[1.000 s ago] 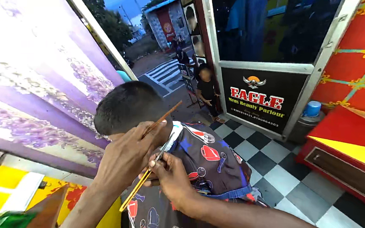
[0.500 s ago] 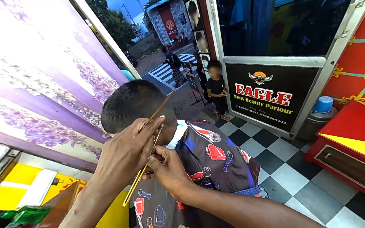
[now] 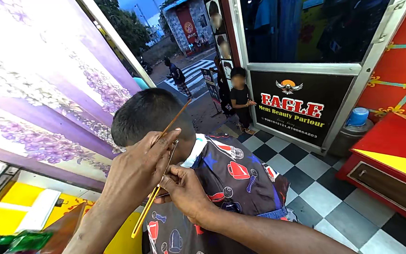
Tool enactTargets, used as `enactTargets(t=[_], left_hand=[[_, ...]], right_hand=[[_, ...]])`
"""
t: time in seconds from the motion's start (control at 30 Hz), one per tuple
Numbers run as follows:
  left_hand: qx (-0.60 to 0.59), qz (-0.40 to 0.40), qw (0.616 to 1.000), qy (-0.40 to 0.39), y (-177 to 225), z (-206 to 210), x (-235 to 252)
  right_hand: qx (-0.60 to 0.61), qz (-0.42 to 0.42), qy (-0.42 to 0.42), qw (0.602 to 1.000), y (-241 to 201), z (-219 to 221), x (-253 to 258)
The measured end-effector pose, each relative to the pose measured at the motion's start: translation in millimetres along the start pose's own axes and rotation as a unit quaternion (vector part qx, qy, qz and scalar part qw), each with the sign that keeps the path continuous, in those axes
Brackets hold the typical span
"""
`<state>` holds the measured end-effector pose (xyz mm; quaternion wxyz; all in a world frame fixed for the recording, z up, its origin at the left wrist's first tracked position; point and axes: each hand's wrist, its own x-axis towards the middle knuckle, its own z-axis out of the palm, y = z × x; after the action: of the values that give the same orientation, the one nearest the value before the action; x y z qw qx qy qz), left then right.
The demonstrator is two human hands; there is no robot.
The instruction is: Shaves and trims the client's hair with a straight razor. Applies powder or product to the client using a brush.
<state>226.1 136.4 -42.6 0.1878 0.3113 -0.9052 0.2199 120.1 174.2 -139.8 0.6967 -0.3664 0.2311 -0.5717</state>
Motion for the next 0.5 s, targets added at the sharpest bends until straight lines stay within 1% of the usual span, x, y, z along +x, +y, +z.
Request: enactTargets(t=[0.13, 0.2, 0.33, 0.5], left_hand=[[-0.005, 0.0, 1.0, -0.002, -1.9, 0.2, -1.0], [-0.006, -0.001, 1.0, -0.002, -2.6, -0.1, -1.5], [-0.01, -0.004, 1.0, 0.0, -2.3, -0.9, -1.3], [-0.016, -0.006, 1.0, -0.003, -2.6, -1.2, -2.0]], right_hand=[[0.063, 0.032, 0.028, 0.997, -1.3, -1.0, -2.1], [0.06, 0.028, 0.031, 0.997, -2.1, -0.2, -2.3], [0.021, 0.003, 0.004, 1.0, -1.0, -0.3, 1.9], [0.076, 0.026, 0.034, 0.996, 0.2, -1.2, 0.3]])
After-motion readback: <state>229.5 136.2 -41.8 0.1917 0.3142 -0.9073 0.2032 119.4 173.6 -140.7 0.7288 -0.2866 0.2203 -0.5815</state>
